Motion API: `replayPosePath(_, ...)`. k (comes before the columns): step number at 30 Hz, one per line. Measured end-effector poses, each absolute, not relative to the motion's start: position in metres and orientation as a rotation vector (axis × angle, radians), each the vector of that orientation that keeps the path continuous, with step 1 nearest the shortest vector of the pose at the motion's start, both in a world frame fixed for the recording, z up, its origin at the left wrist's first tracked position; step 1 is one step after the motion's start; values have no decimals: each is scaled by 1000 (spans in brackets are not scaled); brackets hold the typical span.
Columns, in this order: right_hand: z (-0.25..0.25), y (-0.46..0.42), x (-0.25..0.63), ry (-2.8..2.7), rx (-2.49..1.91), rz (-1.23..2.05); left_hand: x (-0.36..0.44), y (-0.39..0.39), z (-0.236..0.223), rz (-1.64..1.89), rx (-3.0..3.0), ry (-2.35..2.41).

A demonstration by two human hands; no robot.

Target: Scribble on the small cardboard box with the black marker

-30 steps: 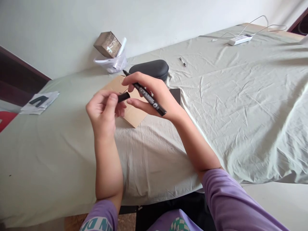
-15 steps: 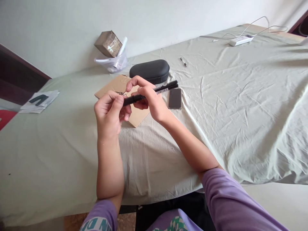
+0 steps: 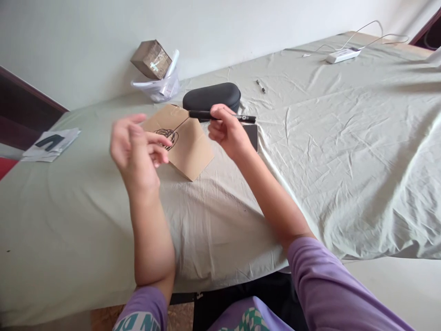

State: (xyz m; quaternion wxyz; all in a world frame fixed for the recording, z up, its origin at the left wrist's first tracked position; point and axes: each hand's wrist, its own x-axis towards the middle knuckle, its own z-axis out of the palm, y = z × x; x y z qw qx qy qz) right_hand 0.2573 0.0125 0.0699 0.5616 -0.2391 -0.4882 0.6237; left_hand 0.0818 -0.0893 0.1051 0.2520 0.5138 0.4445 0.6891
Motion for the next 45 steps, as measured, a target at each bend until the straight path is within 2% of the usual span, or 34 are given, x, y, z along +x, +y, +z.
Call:
replayPosePath(6,21,66,286,-1463,-1144,750,52,-85,111,2061,1306,1299)
replayPosePath(10,-13,76,283,-1801,-1460,560,46,-78,108,2024,1317,1298)
replayPosePath(18,-47,76,278,-1935,-1603,522,47,-69,105,2121,1289,1284)
replayPosePath(36,-50,78,288,-2006,-1606,482,40,-70,108,2189,1218,1296)
replayPosePath(43,-53,86,292,-1952,-1479,438,28,-67,100,2174,1279,1477)
replayPosePath(45,-51,90,297,-1880,-1366,385,16,-69,93,2013,1422,1633)
